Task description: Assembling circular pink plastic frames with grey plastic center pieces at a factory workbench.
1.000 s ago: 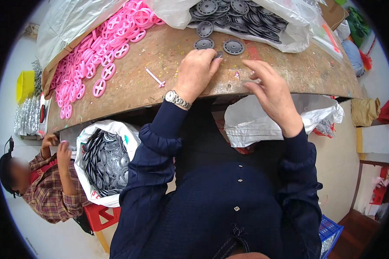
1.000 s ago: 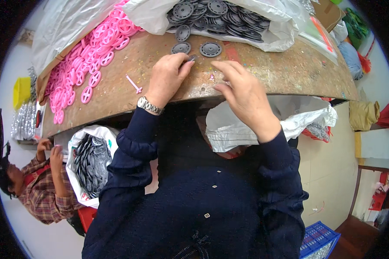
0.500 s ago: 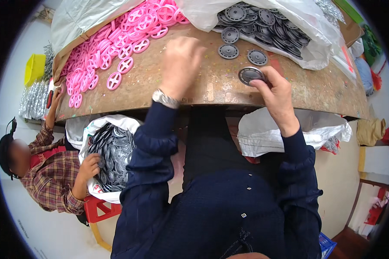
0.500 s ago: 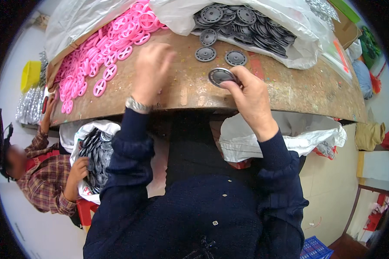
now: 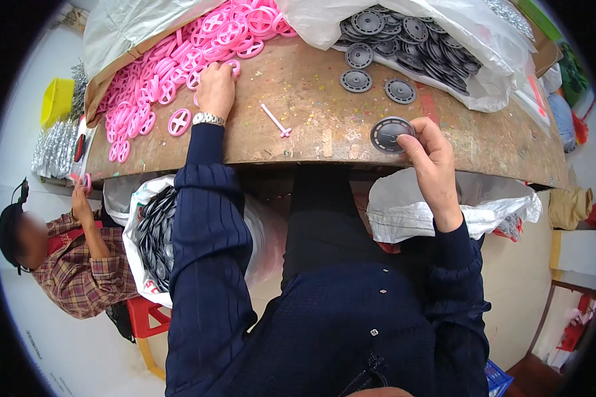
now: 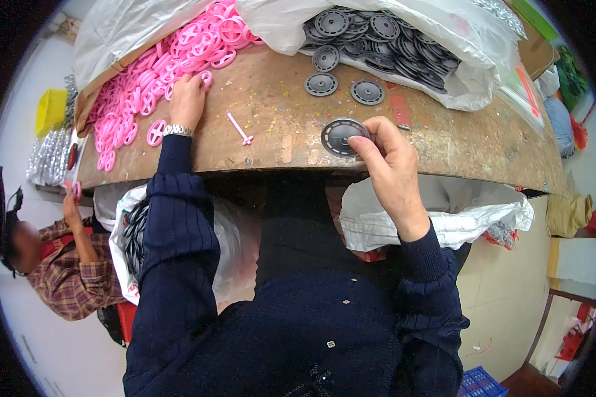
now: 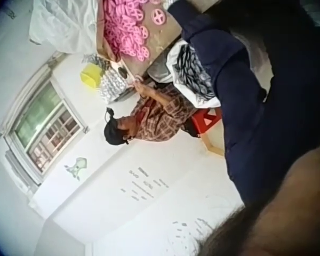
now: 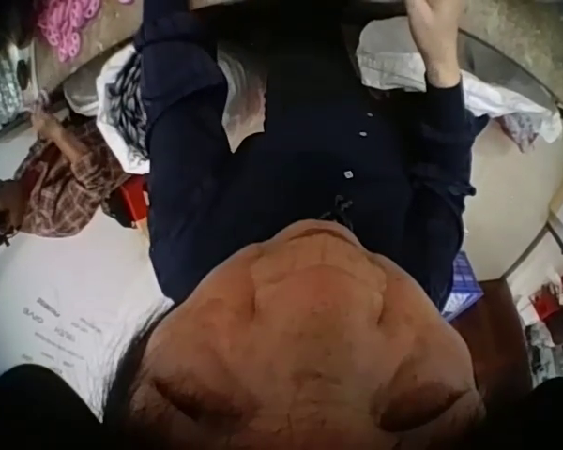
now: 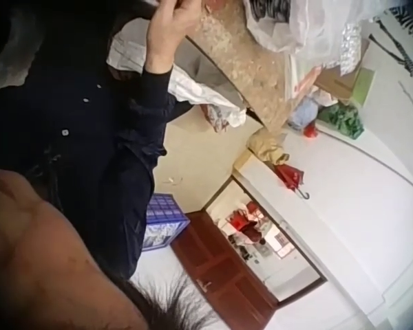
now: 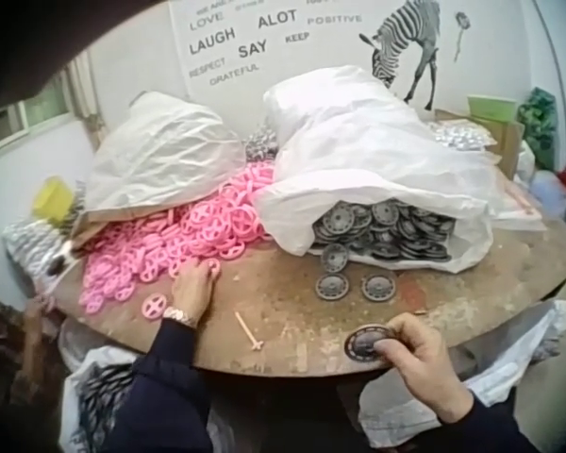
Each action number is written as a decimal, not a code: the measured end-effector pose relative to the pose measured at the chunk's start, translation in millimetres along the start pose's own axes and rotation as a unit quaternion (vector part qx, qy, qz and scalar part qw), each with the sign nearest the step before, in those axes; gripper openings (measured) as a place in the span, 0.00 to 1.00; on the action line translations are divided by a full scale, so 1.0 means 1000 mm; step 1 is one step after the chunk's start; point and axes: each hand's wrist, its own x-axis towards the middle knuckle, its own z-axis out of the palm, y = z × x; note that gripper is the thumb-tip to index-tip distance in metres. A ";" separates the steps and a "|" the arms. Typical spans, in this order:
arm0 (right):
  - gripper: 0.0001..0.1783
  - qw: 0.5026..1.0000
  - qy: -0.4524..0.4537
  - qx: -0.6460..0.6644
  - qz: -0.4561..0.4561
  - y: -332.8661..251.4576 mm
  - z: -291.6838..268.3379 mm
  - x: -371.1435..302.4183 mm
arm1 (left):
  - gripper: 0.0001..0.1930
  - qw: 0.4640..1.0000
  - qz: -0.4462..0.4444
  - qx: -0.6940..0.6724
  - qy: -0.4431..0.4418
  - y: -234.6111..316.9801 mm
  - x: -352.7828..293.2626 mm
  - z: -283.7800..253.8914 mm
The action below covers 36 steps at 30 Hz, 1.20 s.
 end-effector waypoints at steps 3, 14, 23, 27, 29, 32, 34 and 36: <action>0.06 0.998 0.007 0.069 -0.005 0.001 -0.005 0.003 | 0.09 0.995 0.076 -0.068 0.014 0.029 -0.004 -0.029; 0.08 0.945 -0.072 0.289 0.135 -0.009 0.001 0.018 | 0.12 0.907 0.331 -0.261 0.024 0.159 -0.052 -0.107; 0.06 0.939 -0.043 0.312 0.140 0.005 0.000 0.008 | 0.17 0.867 0.233 -0.433 0.078 0.190 -0.069 -0.107; 0.05 0.948 -0.019 0.304 0.091 0.005 -0.004 0.006 | 0.23 0.684 -0.089 -0.706 -0.161 0.208 -0.076 -0.114; 0.04 0.951 -0.008 0.300 0.076 0.007 -0.003 0.004 | 0.21 0.612 -0.119 -0.744 -0.239 0.209 -0.073 -0.118; 0.06 0.964 0.015 0.264 0.029 0.008 0.002 0.003 | 0.18 0.526 -0.148 -0.784 -0.294 0.213 -0.078 -0.115; 0.07 0.973 0.028 0.231 -0.002 0.007 0.004 0.002 | 0.16 0.529 -0.153 -0.789 -0.273 0.216 -0.081 -0.113; 0.09 0.983 0.038 0.174 -0.033 0.005 0.005 -0.001 | 0.15 0.530 -0.155 -0.791 -0.265 0.220 -0.082 -0.113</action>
